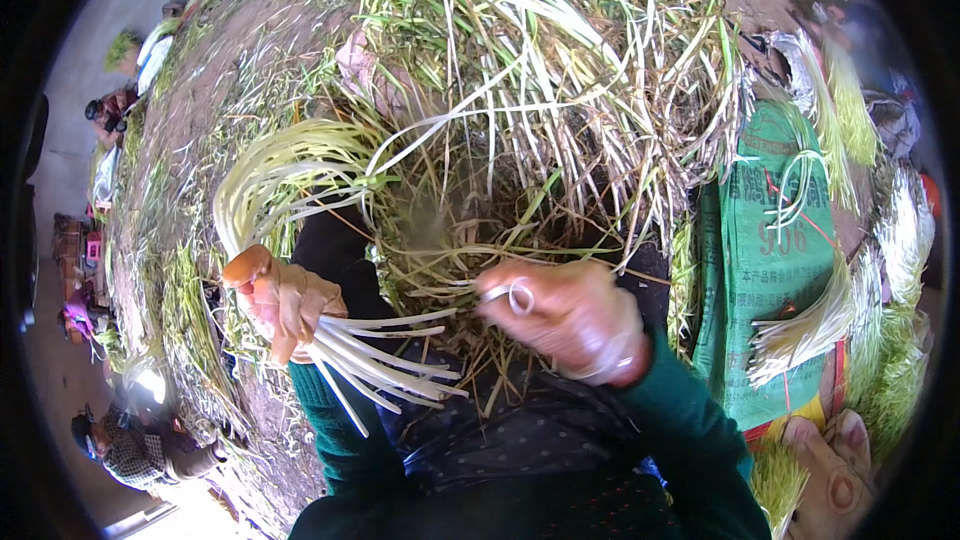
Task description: The person gathers long green plant stalks, aligns them into bundles, and ties them with thin strips. The person repeatedly picks up stalks, arranges them, and secures them into neat bundles.
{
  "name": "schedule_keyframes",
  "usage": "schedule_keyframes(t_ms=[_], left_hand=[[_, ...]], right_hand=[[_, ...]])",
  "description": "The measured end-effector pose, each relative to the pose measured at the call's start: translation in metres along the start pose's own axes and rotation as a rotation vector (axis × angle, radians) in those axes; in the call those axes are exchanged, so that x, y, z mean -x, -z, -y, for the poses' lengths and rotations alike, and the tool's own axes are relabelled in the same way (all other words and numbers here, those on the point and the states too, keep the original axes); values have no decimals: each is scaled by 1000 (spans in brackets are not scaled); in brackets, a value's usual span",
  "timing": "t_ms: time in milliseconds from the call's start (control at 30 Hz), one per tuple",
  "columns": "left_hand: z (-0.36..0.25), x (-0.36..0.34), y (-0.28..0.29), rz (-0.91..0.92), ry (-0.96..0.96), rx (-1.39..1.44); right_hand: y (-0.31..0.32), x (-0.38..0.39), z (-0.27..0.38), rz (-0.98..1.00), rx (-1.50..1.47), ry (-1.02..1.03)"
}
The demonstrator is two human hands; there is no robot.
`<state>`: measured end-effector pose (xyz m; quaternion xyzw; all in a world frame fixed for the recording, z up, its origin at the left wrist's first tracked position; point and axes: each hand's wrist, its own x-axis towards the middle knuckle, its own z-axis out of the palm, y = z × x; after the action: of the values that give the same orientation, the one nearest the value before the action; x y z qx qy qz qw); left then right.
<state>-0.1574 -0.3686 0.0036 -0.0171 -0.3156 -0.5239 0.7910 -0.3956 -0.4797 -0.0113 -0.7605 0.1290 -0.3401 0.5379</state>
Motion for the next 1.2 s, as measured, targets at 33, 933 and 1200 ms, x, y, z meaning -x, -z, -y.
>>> schedule_keyframes(t_ms=[33, 933, 1200], left_hand=[[4, 1, 0, -30, -18, 10], [26, 27, 25, -395, 101, -30], [8, 29, 38, -345, 16, -34]], right_hand=[[-9, 1, -1, 27, 97, 73], [-25, 14, -22, 270, -107, -193], [47, 56, -18, 357, 204, -662]])
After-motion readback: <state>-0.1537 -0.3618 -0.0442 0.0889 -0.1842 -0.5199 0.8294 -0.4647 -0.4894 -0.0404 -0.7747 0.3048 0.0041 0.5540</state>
